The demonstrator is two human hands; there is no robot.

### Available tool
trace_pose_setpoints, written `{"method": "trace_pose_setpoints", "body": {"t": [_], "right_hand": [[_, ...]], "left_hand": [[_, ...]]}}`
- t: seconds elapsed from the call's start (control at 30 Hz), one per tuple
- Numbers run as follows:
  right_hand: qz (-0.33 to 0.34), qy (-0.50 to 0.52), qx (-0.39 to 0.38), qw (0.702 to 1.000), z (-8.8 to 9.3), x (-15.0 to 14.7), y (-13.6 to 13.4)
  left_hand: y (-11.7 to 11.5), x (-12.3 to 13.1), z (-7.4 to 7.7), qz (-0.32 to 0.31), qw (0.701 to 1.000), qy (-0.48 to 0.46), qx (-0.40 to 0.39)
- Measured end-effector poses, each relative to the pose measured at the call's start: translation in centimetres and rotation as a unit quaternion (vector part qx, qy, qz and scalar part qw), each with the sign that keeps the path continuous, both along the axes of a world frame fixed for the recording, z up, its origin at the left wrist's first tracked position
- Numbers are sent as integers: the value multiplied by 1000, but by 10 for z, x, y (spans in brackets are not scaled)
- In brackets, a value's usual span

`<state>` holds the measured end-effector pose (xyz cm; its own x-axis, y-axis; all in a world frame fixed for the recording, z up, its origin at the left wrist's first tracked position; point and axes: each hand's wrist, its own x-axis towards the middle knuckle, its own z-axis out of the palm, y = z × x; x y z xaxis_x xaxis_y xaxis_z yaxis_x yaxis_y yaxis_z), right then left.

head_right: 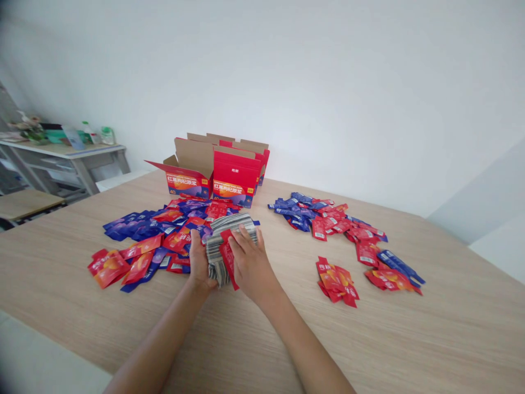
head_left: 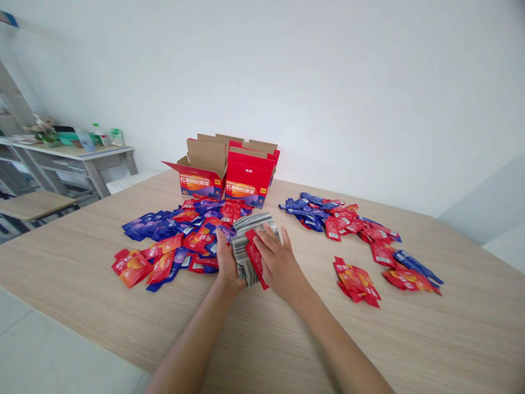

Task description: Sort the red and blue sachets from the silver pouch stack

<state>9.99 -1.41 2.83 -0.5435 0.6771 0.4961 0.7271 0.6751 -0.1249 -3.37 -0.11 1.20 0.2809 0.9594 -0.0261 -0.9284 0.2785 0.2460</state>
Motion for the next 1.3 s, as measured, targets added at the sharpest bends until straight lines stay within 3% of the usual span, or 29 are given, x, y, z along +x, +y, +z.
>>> {"method": "trace_pose_setpoints", "body": {"t": [0.3, 0.53, 0.63, 0.77, 1.03, 1.3], "right_hand": [[-51, 52, 16, 997, -25, -9, 6], [-140, 54, 50, 987, -23, 8, 17], [-163, 68, 43, 983, -22, 12, 21], [-128, 97, 30, 986, -33, 7, 22], [-63, 106, 71, 990, -49, -21, 4], [-138, 155, 80, 975, -37, 9, 26]], "left_hand": [[1, 3, 1, -10, 1000, 20, 0], [-12, 24, -1, -125, 992, 16, 15], [-17, 31, -2, -145, 989, 7, 21], [-10, 24, -7, -129, 991, -3, 20], [4, 4, -6, -7, 1000, 23, -8], [-15, 35, -8, -133, 991, 25, -17]]}}
